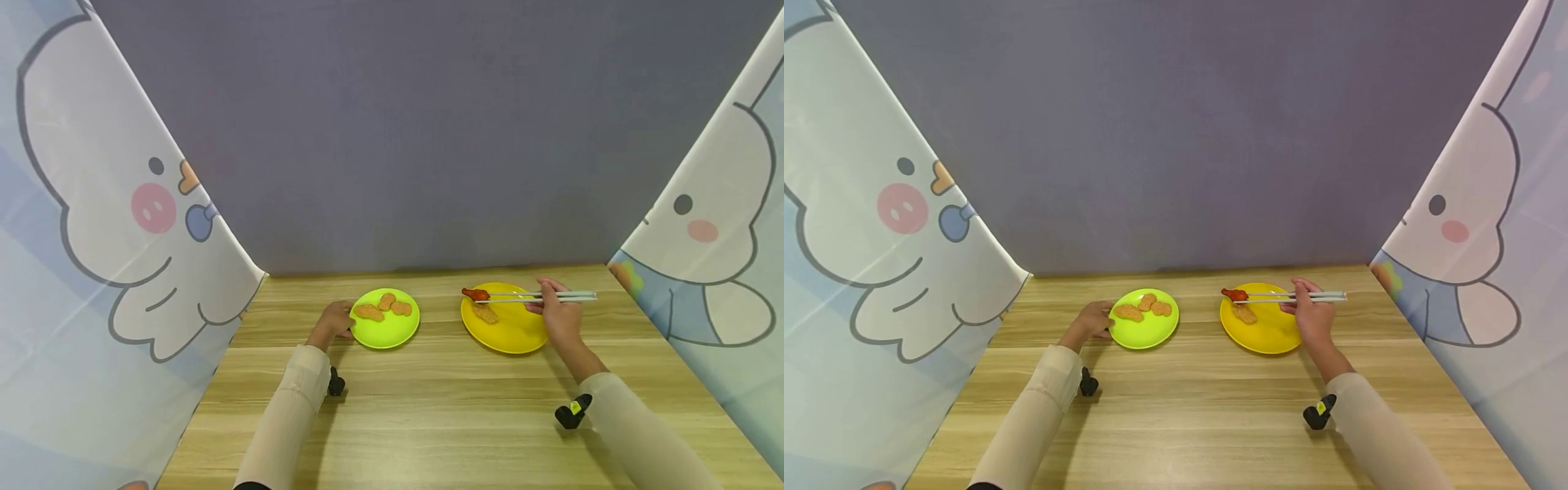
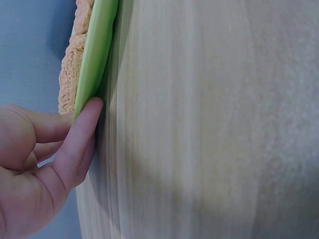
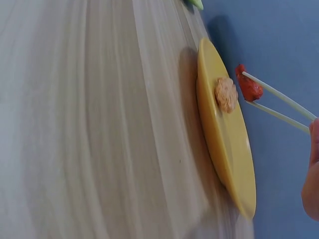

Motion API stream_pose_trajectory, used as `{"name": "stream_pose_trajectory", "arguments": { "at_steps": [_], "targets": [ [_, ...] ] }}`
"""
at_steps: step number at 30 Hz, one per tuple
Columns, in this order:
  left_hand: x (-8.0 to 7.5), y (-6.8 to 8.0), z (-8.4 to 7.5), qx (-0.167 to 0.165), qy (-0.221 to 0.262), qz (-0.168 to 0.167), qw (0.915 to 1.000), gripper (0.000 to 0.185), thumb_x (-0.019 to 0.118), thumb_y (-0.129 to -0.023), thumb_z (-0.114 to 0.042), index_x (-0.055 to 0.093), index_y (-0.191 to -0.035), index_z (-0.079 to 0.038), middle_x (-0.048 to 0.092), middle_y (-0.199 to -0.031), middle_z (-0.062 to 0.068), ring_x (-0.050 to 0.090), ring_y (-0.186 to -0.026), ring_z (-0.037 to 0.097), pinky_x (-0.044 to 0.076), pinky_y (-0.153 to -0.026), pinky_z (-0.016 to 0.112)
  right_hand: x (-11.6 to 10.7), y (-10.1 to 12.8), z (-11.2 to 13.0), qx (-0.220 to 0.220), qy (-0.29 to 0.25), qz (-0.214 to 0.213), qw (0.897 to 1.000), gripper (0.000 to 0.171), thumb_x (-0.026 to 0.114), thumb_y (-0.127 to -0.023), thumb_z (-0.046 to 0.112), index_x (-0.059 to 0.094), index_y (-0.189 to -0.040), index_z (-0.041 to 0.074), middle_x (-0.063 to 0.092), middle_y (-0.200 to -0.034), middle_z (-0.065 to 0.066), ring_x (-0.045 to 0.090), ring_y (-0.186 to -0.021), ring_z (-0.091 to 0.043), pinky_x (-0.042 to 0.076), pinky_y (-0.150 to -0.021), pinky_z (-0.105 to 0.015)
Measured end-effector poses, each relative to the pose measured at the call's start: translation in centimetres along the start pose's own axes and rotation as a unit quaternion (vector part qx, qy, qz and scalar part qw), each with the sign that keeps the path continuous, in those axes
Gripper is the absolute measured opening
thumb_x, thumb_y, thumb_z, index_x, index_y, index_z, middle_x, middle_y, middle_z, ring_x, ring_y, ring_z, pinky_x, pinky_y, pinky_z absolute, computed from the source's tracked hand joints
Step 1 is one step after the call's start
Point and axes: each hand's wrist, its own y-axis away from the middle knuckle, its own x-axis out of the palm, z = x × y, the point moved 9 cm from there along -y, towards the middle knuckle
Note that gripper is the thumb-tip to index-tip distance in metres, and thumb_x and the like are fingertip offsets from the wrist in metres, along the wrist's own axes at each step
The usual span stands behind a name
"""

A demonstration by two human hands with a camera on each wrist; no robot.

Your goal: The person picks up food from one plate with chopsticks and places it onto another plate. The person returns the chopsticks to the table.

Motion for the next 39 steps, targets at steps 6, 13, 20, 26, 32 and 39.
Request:
{"name": "stream_pose_trajectory", "arguments": {
  "at_steps": [6,13,20,26,32,39],
  "targets": [
    [-0.1,-0.1,0.0,0.004,0.001,0.002,1.0,0.053,0.06,-0.096,0.004,0.052,-0.148,-0.002,0.058,-0.139,0.026,0.073,-0.096,0.031,0.066,-0.073,0.035,-1.3,-0.4,-0.3,-0.007,-0.021,-0.025,0.999,0.019,0.056,-0.103,0.009,0.073,-0.097,0.015,0.07,-0.075,-0.005,0.071,-0.056,-0.013,0.061,-0.055,-0.024],
    [-0.2,-0.4,-0.1,0.012,-0.01,-0.001,0.9999,0.052,0.059,-0.095,0.003,0.054,-0.147,-0.004,0.06,-0.137,0.024,0.073,-0.09,0.027,0.066,-0.071,0.034,-2.7,-0.9,-1.0,-0.001,-0.042,-0.06,0.997,0.015,0.059,-0.101,0.01,0.071,-0.107,0.002,0.069,-0.075,-0.004,0.071,-0.054,-0.012,0.061,-0.052,-0.024],
    [-0.1,-0.5,0.1,0.003,-0.004,-0.001,1.0,0.051,0.06,-0.096,0.002,0.054,-0.147,-0.005,0.06,-0.137,0.024,0.074,-0.091,0.027,0.066,-0.072,0.034,-4.0,-1.5,-2.5,0.008,-0.056,-0.076,0.996,0.014,0.061,-0.101,0.012,0.072,-0.106,0.005,0.068,-0.074,-0.006,0.071,-0.053,-0.014,0.061,-0.052,-0.024],
    [-0.1,-0.5,0.1,0.003,-0.008,0.003,1.0,0.052,0.059,-0.097,0.002,0.053,-0.148,-0.006,0.059,-0.139,0.024,0.074,-0.092,0.028,0.066,-0.072,0.034,-4.4,-1.5,-2.8,0.01,-0.045,-0.08,0.996,0.016,0.06,-0.101,0.011,0.072,-0.11,0.004,0.068,-0.075,-0.005,0.071,-0.054,-0.013,0.061,-0.052,-0.024],
    [0.0,-0.5,0.1,0.003,-0.01,0.005,0.9999,0.053,0.059,-0.097,0.002,0.052,-0.148,-0.006,0.058,-0.14,0.024,0.073,-0.092,0.028,0.066,-0.073,0.034,-4.4,-1.4,-2.7,0.014,-0.051,-0.079,0.995,0.016,0.062,-0.101,0.013,0.072,-0.109,0.004,0.069,-0.074,-0.004,0.071,-0.054,-0.013,0.06,-0.051,-0.024],
    [0.0,-0.1,0.0,0.002,-0.012,0.004,0.9999,0.053,0.058,-0.097,0.002,0.051,-0.149,-0.005,0.057,-0.142,0.024,0.073,-0.097,0.03,0.066,-0.075,0.034,-4.3,-1.5,-2.3,0.004,-0.047,-0.069,0.997,0.012,0.061,-0.102,0.015,0.074,-0.102,0.013,0.07,-0.074,-0.001,0.071,-0.054,-0.012,0.06,-0.05,-0.024]
  ]
}}
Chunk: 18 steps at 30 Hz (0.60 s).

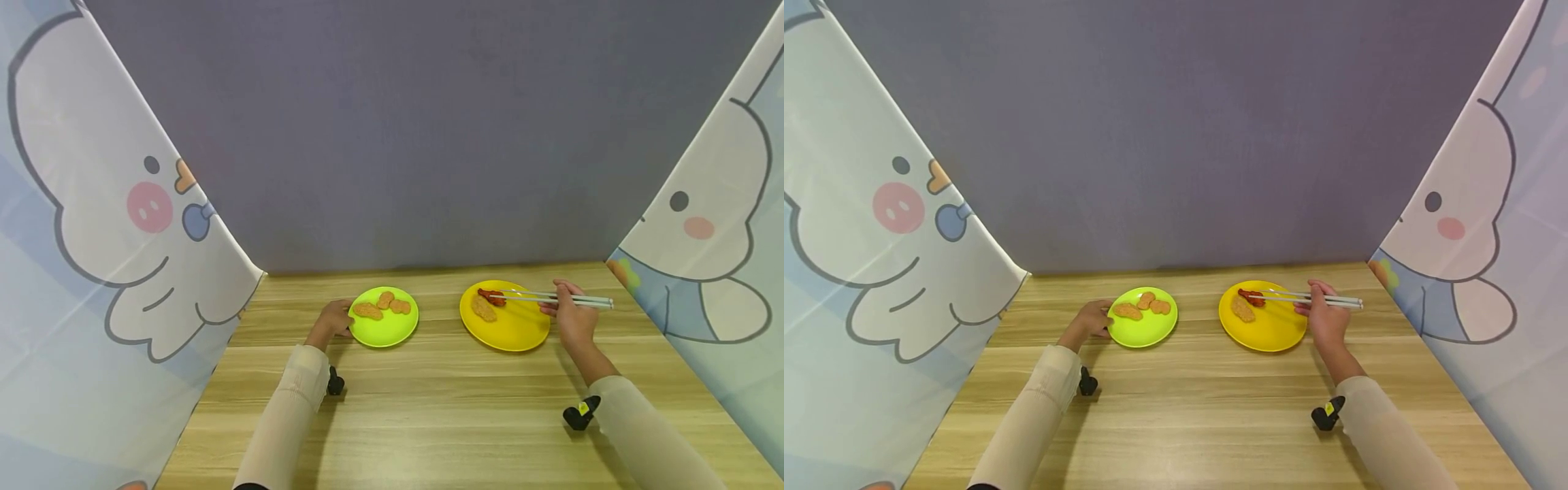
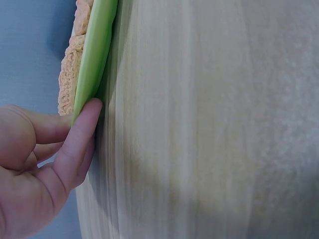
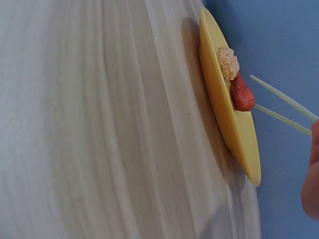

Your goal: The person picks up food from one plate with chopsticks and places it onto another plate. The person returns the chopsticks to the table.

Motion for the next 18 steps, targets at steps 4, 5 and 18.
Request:
{"name": "stream_pose_trajectory", "arguments": {
  "at_steps": [4,5,18],
  "targets": [
    [0.0,0.0,-0.1,0.004,-0.002,0.001,1.0,0.053,0.058,-0.097,0.003,0.05,-0.149,-0.003,0.056,-0.142,0.025,0.073,-0.097,0.031,0.066,-0.075,0.034,0.3,0.1,0.2,-0.005,-0.005,0.003,1.0,0.013,0.061,-0.101,0.014,0.074,-0.101,0.013,0.07,-0.074,-0.003,0.072,-0.054,-0.013,0.06,-0.05,-0.024],
    [0.0,0.0,-0.1,0.004,-0.002,0.001,1.0,0.053,0.058,-0.097,0.003,0.05,-0.149,-0.003,0.056,-0.142,0.025,0.073,-0.096,0.031,0.066,-0.074,0.035,0.3,0.1,0.2,-0.006,-0.007,0.005,1.0,0.013,0.061,-0.101,0.014,0.074,-0.101,0.013,0.07,-0.074,-0.003,0.072,-0.054,-0.013,0.06,-0.05,-0.024],
    [-0.1,-0.1,-0.1,0.004,-0.008,-0.004,1.0,0.052,0.058,-0.097,0.002,0.053,-0.148,-0.004,0.058,-0.141,0.023,0.073,-0.095,0.029,0.066,-0.073,0.034,3.5,1.5,0.8,0.005,0.022,0.043,0.999,0.016,0.057,-0.103,0.01,0.072,-0.104,0.012,0.071,-0.078,-0.003,0.073,-0.057,-0.013,0.061,-0.052,-0.025]
  ]
}}
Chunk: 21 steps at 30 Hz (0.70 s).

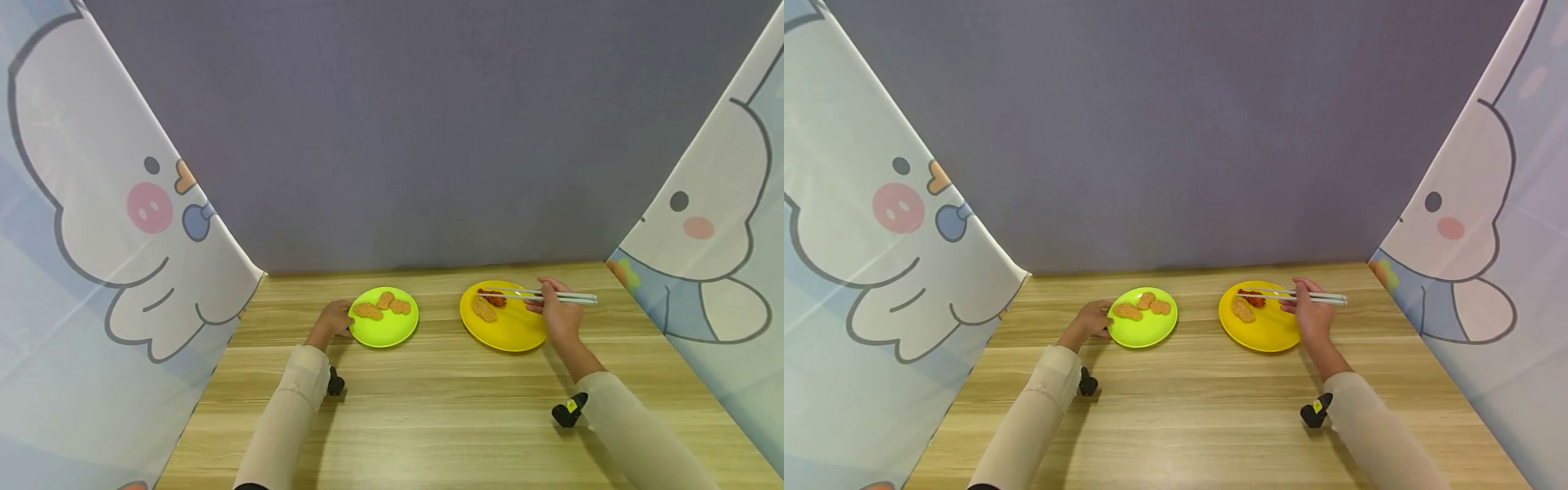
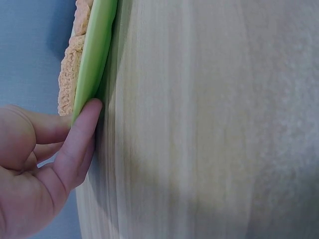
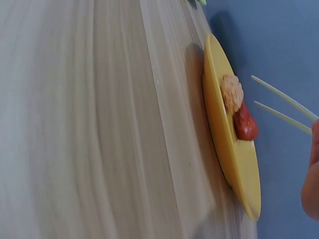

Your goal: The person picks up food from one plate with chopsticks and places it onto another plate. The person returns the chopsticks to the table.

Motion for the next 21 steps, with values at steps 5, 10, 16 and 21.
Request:
{"name": "stream_pose_trajectory", "arguments": {
  "at_steps": [5,10,16,21],
  "targets": [
    [0.0,0.2,0.0,-0.003,0.015,0.0,0.9999,0.052,0.058,-0.096,0.002,0.052,-0.148,-0.003,0.058,-0.139,0.025,0.073,-0.097,0.031,0.066,-0.074,0.035,1.8,0.5,-0.4,0.003,0.002,0.023,1.0,0.016,0.057,-0.103,0.01,0.072,-0.101,0.014,0.072,-0.075,-0.001,0.073,-0.058,-0.014,0.062,-0.054,-0.026],
    [0.0,0.2,0.2,-0.007,0.026,-0.002,0.9996,0.052,0.058,-0.097,0.003,0.052,-0.148,-0.003,0.06,-0.136,0.026,0.073,-0.097,0.031,0.066,-0.074,0.035,3.4,0.5,-1.8,0.006,0.028,0.042,0.999,0.016,0.057,-0.104,0.014,0.072,-0.101,0.017,0.071,-0.078,0.004,0.073,-0.058,-0.013,0.062,-0.055,-0.025],
    [0.0,0.1,0.3,-0.002,0.016,-0.007,0.9998,0.052,0.059,-0.096,0.003,0.053,-0.147,-0.003,0.06,-0.137,0.025,0.073,-0.094,0.03,0.066,-0.072,0.034,6.1,0.9,-3.2,0.008,0.05,0.072,0.996,0.018,0.056,-0.105,0.02,0.069,-0.111,0.01,0.074,-0.076,0.005,0.073,-0.06,-0.01,0.062,-0.056,-0.024],
    [0.1,-0.2,0.5,-0.008,0.015,-0.007,0.9998,0.052,0.06,-0.096,0.003,0.053,-0.147,-0.004,0.06,-0.137,0.025,0.073,-0.09,0.029,0.066,-0.071,0.034,8.2,1.5,-3.7,0.005,0.062,0.09,0.994,0.029,0.057,-0.105,0.024,0.067,-0.121,0.001,0.075,-0.08,0.007,0.073,-0.062,-0.009,0.063,-0.059,-0.025]
  ]
}}
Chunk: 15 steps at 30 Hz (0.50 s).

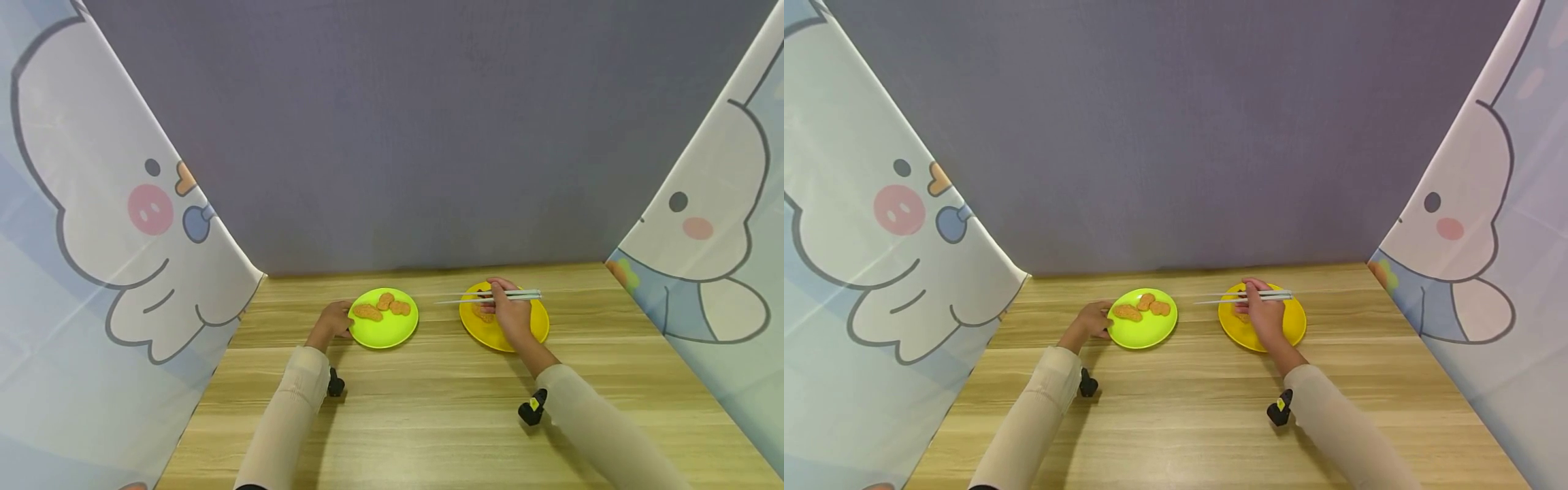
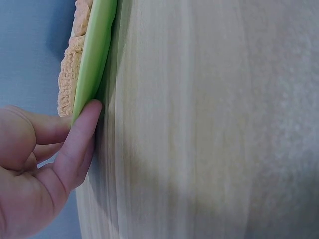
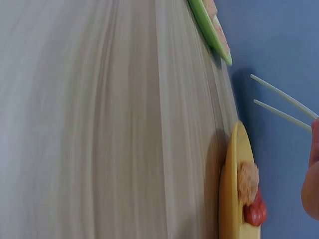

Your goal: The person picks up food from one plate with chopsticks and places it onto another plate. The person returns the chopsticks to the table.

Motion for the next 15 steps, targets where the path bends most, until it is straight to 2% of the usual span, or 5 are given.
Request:
{"name": "stream_pose_trajectory", "arguments": {
  "at_steps": [6,7,11,15],
  "targets": [
    [-0.1,0.1,0.0,0.001,-0.006,0.001,1.0,0.053,0.06,-0.095,0.002,0.054,-0.147,-0.005,0.06,-0.137,0.024,0.073,-0.086,0.025,0.065,-0.068,0.033,2.2,0.3,-0.3,0.012,0.009,0.007,1.0,0.034,0.056,-0.105,0.024,0.065,-0.125,-0.002,0.071,-0.08,0.007,0.073,-0.063,-0.008,0.063,-0.06,-0.024],
    [-0.1,0.2,-0.1,0.001,-0.008,0.003,1.0,0.053,0.06,-0.096,0.002,0.053,-0.148,-0.006,0.06,-0.138,0.024,0.073,-0.089,0.027,0.065,-0.07,0.034,2.5,0.3,-0.4,0.016,0.01,0.009,1.0,0.035,0.056,-0.105,0.024,0.064,-0.126,-0.002,0.071,-0.08,0.007,0.073,-0.064,-0.008,0.063,-0.06,-0.023],
    [-0.1,0.1,0.0,0.001,-0.013,0.003,0.9999,0.053,0.06,-0.096,0.001,0.053,-0.148,-0.006,0.059,-0.139,0.023,0.074,-0.089,0.026,0.065,-0.07,0.034,3.7,0.3,-0.6,0.03,0.009,0.019,0.999,0.036,0.056,-0.105,0.023,0.063,-0.13,-0.003,0.068,-0.082,0.005,0.075,-0.068,-0.013,0.064,-0.062,-0.025],
    [-0.1,0.1,-0.1,0.001,-0.014,0.002,0.9999,0.054,0.06,-0.095,0.002,0.053,-0.148,-0.007,0.059,-0.14,0.023,0.074,-0.087,0.026,0.065,-0.069,0.033,4.9,0.4,-0.7,0.016,0.002,0.033,0.999,0.035,0.057,-0.105,0.018,0.063,-0.129,-0.006,0.067,-0.084,0.003,0.076,-0.069,-0.019,0.064,-0.061,-0.027]
  ]
}}
